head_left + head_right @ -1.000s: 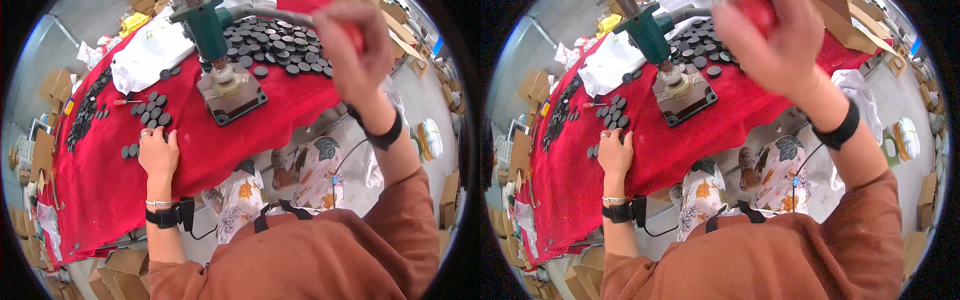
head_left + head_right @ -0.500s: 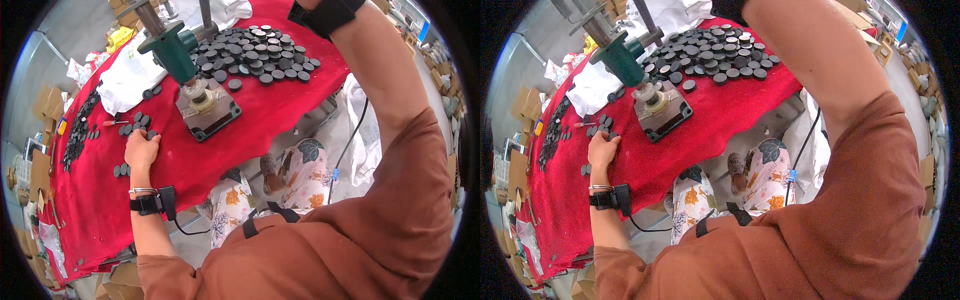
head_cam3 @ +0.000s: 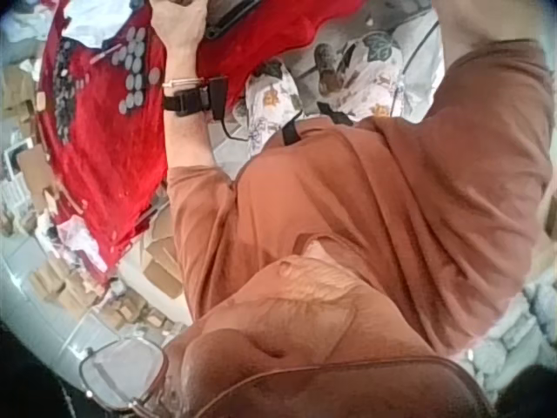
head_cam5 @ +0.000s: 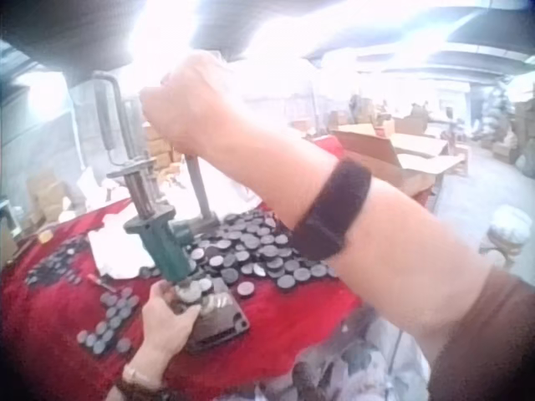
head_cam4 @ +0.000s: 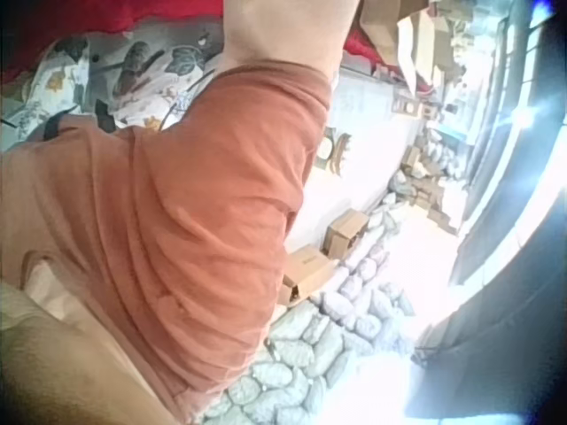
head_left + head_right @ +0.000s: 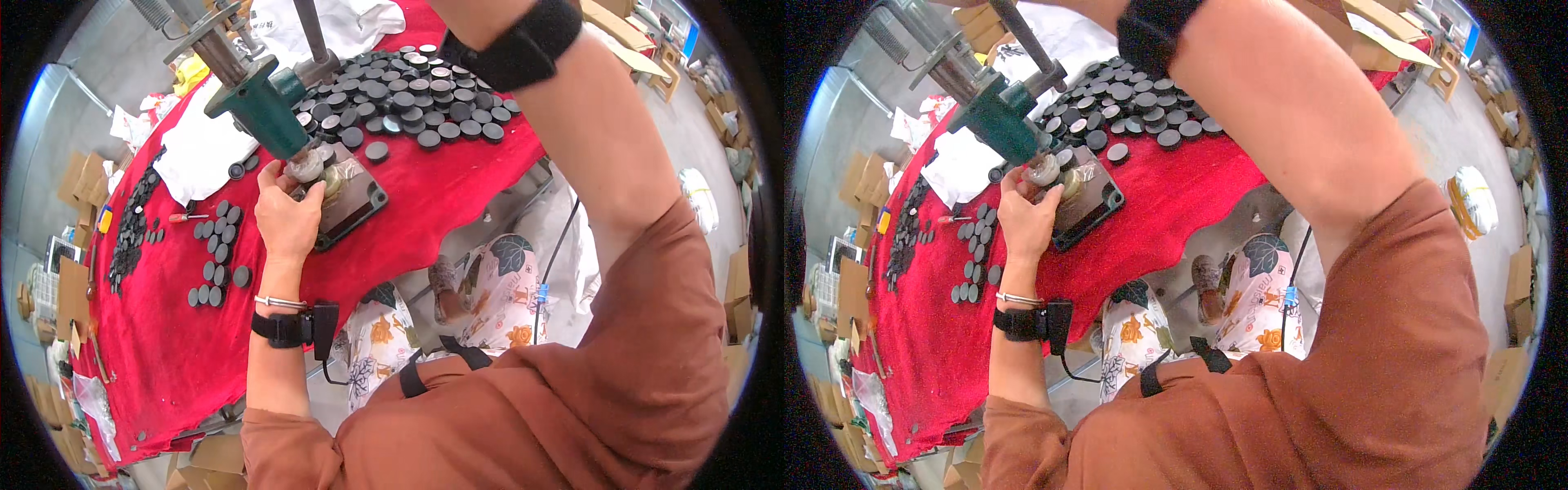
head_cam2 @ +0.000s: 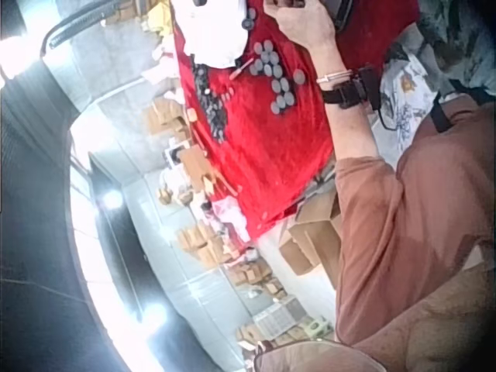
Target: The recorder is using a manual hand press to process small circular black components on a red table.
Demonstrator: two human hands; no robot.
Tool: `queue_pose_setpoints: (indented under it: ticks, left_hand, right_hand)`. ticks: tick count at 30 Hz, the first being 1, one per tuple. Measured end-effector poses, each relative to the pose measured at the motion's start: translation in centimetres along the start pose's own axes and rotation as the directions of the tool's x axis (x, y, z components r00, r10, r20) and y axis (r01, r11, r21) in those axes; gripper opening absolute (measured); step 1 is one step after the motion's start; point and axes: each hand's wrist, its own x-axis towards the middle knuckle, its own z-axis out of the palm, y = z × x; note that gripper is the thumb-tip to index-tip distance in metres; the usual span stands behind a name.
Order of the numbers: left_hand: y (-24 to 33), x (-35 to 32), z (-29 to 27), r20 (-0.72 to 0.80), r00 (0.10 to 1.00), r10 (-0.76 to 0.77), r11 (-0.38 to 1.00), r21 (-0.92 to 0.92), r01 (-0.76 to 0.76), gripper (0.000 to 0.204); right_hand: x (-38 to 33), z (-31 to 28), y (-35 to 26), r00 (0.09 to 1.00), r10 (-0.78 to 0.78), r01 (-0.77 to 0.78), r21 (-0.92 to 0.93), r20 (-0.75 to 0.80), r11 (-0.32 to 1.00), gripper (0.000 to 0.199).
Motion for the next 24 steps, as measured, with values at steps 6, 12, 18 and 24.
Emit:
queue_pose_setpoints:
  ticks: [6,12,18,24]
  left_hand:
    - [-0.3,-0.5,0.4,-0.030,1.000,-0.008,0.990,-0.144,0.004,0.076]
    - [-0.6,-1.4,-0.3,-0.052,0.997,0.062,0.997,-0.050,-0.064,0.070]
    - [-1.5,-5.4,-7.5,-0.045,0.999,-0.029,0.745,0.665,0.051,0.034]
    - [-4.7,-7.5,-9.7,0.033,0.994,-0.102,0.679,0.733,0.045,0.031]
  right_hand:
    - [-5.6,-9.9,-2.6,0.890,0.388,-0.436,0.690,0.237,0.578,0.019]
    - [-14.1,-11.1,-9.1,0.882,0.471,-0.376,0.627,0.016,0.682,0.017]
    - [-17.5,-10.6,-10.6,0.845,0.534,-0.377,0.705,-0.003,0.601,0.022]
    - [-12.3,-11.1,-6.1,0.946,0.317,-0.292,0.583,0.063,0.758,0.014]
